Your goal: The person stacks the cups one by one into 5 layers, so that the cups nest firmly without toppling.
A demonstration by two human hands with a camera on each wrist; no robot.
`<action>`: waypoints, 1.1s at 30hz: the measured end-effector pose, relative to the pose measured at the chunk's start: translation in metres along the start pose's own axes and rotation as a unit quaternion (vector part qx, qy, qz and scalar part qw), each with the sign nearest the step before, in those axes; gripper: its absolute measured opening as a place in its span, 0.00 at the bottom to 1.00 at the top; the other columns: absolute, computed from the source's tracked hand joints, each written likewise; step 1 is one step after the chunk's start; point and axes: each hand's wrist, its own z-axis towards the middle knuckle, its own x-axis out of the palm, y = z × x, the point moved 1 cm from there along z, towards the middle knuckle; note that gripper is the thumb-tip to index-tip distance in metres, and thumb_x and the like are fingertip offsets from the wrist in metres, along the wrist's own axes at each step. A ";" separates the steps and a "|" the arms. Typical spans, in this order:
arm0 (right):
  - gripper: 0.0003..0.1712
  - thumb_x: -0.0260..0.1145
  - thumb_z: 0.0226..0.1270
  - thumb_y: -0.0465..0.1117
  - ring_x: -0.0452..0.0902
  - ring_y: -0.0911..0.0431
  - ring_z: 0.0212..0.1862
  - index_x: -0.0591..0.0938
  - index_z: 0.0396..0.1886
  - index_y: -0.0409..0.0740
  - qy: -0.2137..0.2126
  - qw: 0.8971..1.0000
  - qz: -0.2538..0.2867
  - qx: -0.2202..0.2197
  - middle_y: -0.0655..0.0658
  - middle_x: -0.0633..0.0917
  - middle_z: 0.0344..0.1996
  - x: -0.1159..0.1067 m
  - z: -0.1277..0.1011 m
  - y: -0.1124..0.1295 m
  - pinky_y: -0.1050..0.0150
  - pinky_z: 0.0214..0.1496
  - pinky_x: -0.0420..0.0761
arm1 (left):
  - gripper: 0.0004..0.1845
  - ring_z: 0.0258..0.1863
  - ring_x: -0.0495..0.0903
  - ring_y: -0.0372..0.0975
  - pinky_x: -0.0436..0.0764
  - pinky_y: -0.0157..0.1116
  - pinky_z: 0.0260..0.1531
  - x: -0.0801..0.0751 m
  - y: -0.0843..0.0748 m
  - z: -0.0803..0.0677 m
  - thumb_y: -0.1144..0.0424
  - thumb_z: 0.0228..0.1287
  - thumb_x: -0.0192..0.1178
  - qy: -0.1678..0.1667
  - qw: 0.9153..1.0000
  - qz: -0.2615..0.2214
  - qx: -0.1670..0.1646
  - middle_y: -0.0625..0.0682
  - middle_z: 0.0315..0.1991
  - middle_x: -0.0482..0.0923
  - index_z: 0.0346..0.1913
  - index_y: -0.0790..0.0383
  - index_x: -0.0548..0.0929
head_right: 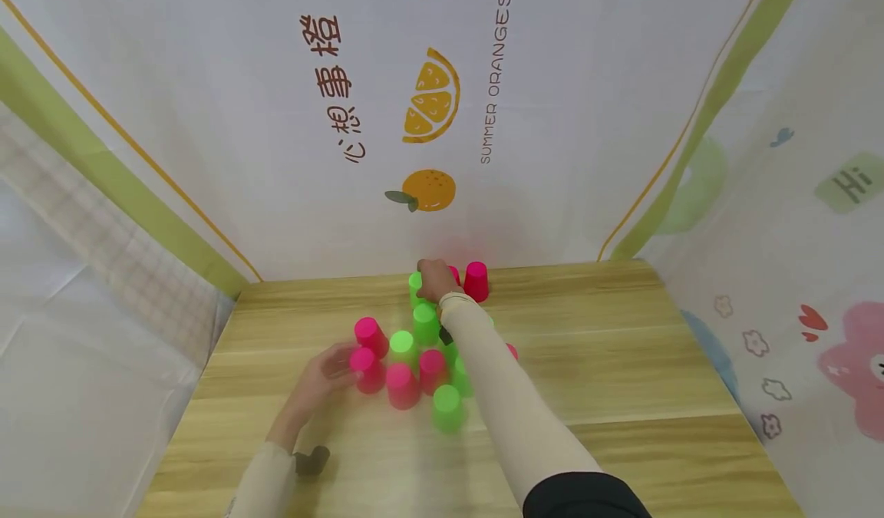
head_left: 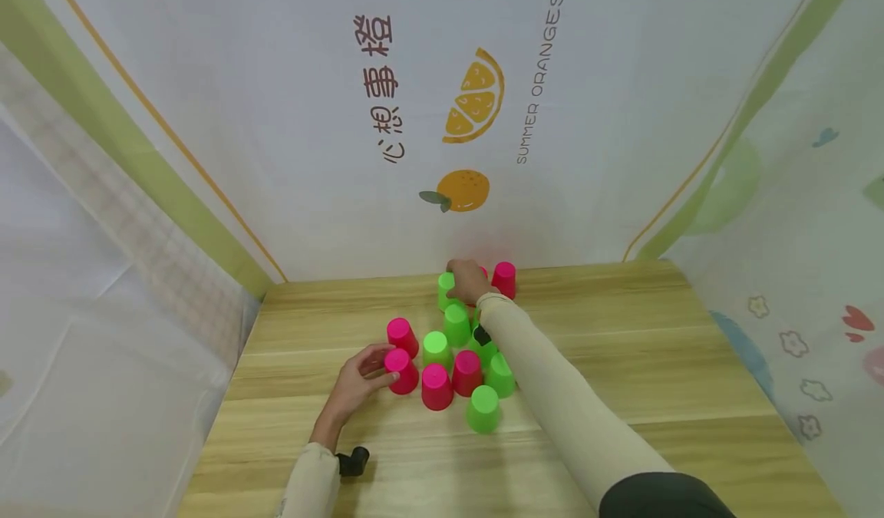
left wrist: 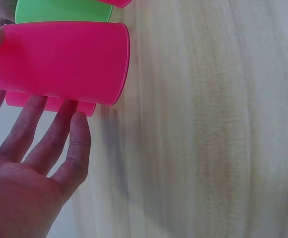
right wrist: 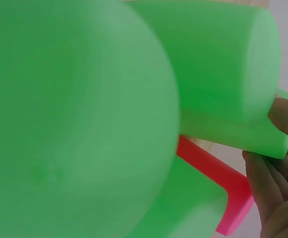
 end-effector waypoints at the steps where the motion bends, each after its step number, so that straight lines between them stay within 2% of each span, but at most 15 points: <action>1: 0.28 0.76 0.59 0.37 0.78 0.44 0.58 0.79 0.59 0.35 0.002 1.000 -0.002 0.000 0.38 0.84 0.55 0.000 0.001 0.000 0.53 0.62 0.82 | 0.28 0.65 0.76 0.57 0.78 0.51 0.66 0.000 0.000 0.000 0.68 0.62 0.69 0.001 1.000 0.002 0.000 0.65 0.63 0.77 0.65 0.64 0.76; 11: 0.25 0.76 0.60 0.39 0.78 0.45 0.54 0.79 0.55 0.36 0.007 0.999 -0.035 -0.009 0.39 0.85 0.50 0.003 0.006 -0.005 0.54 0.59 0.82 | 0.28 0.65 0.76 0.56 0.76 0.52 0.67 0.000 0.001 0.003 0.67 0.62 0.69 0.000 1.000 0.005 -0.002 0.63 0.63 0.78 0.65 0.62 0.76; 15: 0.27 0.75 0.61 0.41 0.79 0.45 0.56 0.78 0.57 0.35 0.009 0.999 -0.049 -0.015 0.38 0.85 0.52 0.007 0.006 -0.006 0.54 0.60 0.82 | 0.28 0.65 0.76 0.57 0.77 0.52 0.66 0.000 0.002 0.002 0.66 0.62 0.69 -0.001 1.000 0.012 -0.006 0.62 0.63 0.78 0.65 0.62 0.76; 22: 0.30 0.75 0.61 0.39 0.77 0.44 0.60 0.77 0.61 0.35 0.008 1.000 -0.027 0.000 0.37 0.83 0.57 0.004 0.005 -0.003 0.53 0.64 0.81 | 0.27 0.64 0.77 0.56 0.78 0.51 0.66 0.000 0.003 0.002 0.66 0.62 0.69 -0.005 1.000 0.007 -0.009 0.62 0.63 0.78 0.64 0.60 0.77; 28: 0.26 0.74 0.61 0.39 0.80 0.45 0.56 0.79 0.57 0.35 -0.004 0.999 -0.042 -0.004 0.38 0.85 0.53 0.004 0.003 -0.003 0.54 0.61 0.82 | 0.27 0.64 0.76 0.57 0.78 0.51 0.65 0.000 0.000 -0.001 0.67 0.62 0.68 -0.006 1.000 0.011 -0.011 0.63 0.63 0.78 0.65 0.62 0.76; 33: 0.20 0.73 0.61 0.39 0.82 0.46 0.49 0.80 0.50 0.35 -0.019 0.998 -0.061 -0.002 0.39 0.86 0.44 0.004 0.004 -0.001 0.55 0.55 0.84 | 0.27 0.64 0.77 0.55 0.79 0.49 0.65 0.001 0.000 -0.003 0.67 0.62 0.68 -0.011 1.000 0.009 -0.012 0.62 0.63 0.78 0.65 0.62 0.76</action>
